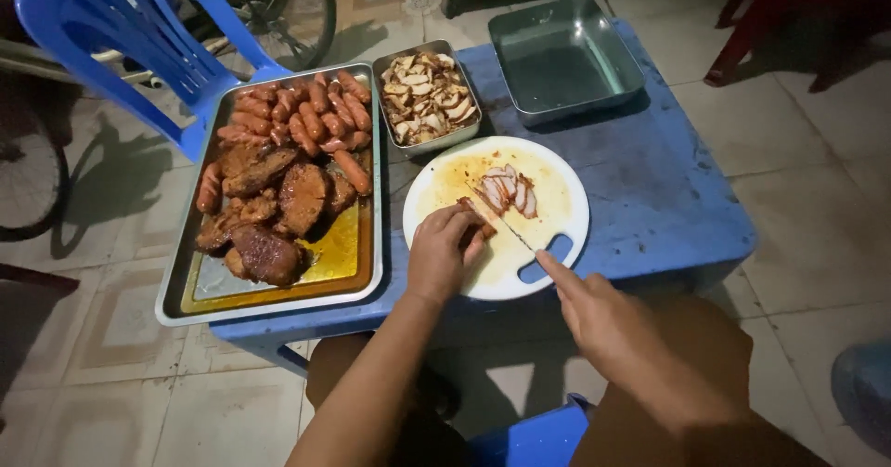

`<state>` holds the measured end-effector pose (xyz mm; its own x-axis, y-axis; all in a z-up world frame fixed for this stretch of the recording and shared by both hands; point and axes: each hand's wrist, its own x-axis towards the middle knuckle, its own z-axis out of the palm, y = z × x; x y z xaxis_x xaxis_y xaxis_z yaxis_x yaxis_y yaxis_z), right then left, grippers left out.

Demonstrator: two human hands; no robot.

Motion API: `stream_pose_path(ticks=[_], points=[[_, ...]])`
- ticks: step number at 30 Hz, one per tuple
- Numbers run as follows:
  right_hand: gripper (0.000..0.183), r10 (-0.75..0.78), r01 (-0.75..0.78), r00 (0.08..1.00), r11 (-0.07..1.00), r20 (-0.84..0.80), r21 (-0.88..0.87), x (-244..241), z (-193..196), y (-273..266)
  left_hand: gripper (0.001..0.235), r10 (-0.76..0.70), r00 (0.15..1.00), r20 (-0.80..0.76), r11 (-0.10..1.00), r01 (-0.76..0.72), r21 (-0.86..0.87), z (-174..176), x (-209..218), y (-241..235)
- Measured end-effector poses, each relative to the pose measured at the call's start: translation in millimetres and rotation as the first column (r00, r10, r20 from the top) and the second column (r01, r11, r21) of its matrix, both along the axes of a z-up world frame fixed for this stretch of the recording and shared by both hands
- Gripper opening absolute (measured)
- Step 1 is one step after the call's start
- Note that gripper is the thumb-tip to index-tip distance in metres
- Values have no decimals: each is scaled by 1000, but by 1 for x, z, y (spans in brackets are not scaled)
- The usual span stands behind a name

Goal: The person slices cooked meat and sausages on a white cutting board using a knife. They transfer the sliced pieces into a metal tray and continue cutting additional pieces from a tray of cooked meat and sausages.

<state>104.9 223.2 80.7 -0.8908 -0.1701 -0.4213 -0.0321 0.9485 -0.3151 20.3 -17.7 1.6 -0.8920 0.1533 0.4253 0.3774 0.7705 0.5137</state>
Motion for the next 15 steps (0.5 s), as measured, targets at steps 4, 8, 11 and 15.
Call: stream_pose_path(ticks=[4,8,11,15], points=[[65,90,-92,991,996,-103,-16,14,11,7,30,11,999,-36,1000,-12,-24,-6,-2,-1],[66,27,-21,991,999,128,-46,16,26,1,27,-41,997,-71,999,42,13,-6,-2,-2],[59,97,-108,987,991,128,78,-7,30,-19,24,-63,990,-126,998,65,12,-9,-5,-2],[67,168,-171,985,984,43,54,-30,21,-37,25,-56,989,-138,998,58,10,-4,-4,0]])
